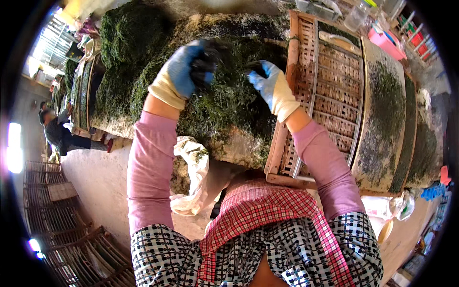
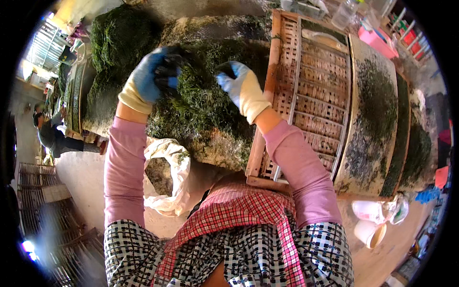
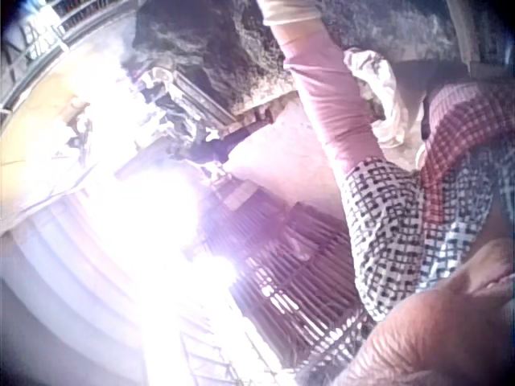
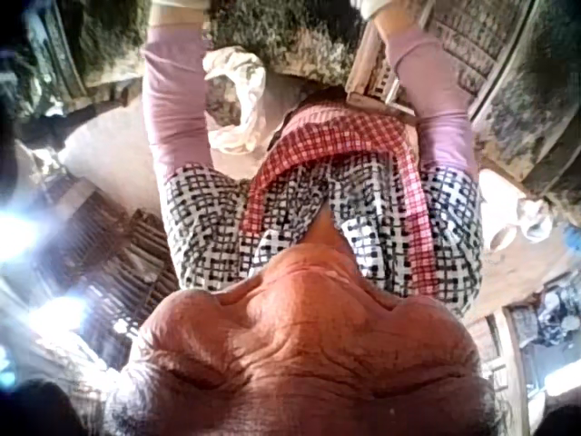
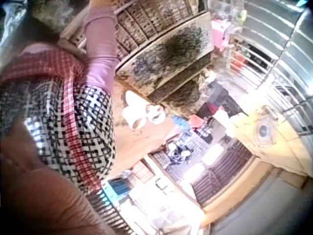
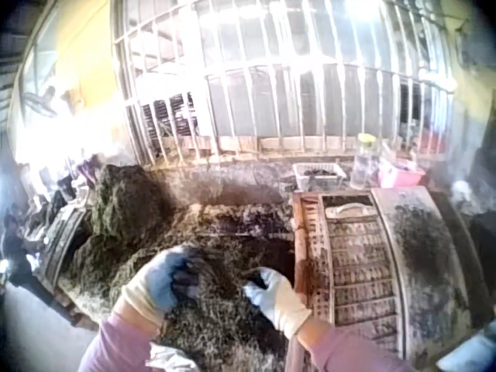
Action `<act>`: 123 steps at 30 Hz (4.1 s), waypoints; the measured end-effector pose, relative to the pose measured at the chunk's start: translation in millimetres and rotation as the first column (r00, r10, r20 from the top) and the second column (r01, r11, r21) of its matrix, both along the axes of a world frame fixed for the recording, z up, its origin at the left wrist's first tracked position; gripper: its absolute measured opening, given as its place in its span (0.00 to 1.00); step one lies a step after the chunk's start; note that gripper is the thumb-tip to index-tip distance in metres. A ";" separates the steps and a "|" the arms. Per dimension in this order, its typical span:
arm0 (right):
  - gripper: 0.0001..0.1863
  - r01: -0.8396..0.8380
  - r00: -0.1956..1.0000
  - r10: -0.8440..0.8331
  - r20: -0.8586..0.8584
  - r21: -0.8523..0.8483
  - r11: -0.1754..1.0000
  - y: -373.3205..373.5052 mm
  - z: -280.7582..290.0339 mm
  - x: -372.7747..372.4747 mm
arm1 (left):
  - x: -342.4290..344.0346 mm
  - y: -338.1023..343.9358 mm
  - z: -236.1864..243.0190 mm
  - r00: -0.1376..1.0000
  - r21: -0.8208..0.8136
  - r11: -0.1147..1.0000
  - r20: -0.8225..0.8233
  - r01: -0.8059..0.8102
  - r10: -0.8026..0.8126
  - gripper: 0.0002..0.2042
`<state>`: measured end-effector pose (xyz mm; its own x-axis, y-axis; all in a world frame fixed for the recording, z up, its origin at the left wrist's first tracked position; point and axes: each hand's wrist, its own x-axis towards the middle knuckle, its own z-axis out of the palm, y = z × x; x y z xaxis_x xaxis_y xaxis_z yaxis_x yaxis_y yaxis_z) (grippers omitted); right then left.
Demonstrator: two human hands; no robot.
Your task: The person pushes green leaves through a wooden grate with a small hand tool, mixes the leaves with a white powder on a stone bench, and uses a red scoop to add more powder from a bucket.
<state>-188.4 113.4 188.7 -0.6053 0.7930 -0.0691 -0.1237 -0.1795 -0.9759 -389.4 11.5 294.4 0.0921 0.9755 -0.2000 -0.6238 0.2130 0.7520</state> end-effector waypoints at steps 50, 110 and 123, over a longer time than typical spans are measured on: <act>0.24 -0.019 0.942 -0.334 0.038 0.998 0.060 -67.1 -3.9 -27.6 | 11.1 -44.0 73.2 0.964 0.188 0.952 -0.062 -0.242 0.257 0.10; 0.13 -0.309 0.723 -0.123 0.680 0.477 0.823 261.7 102.2 341.3 | 215.7 262.8 -73.4 0.561 0.226 0.759 -0.801 0.610 -0.212 0.17; 0.20 -0.284 0.554 -0.250 0.794 0.462 0.840 348.4 3.0 265.0 | 65.7 372.5 -108.0 -0.105 -0.163 0.875 -0.986 0.456 -0.129 0.15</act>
<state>76.6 461.8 191.7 -0.5065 0.8506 -0.1411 0.7459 0.3501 -0.5667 -323.7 384.0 186.4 0.2589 0.9347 -0.2435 0.8271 -0.0843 0.5558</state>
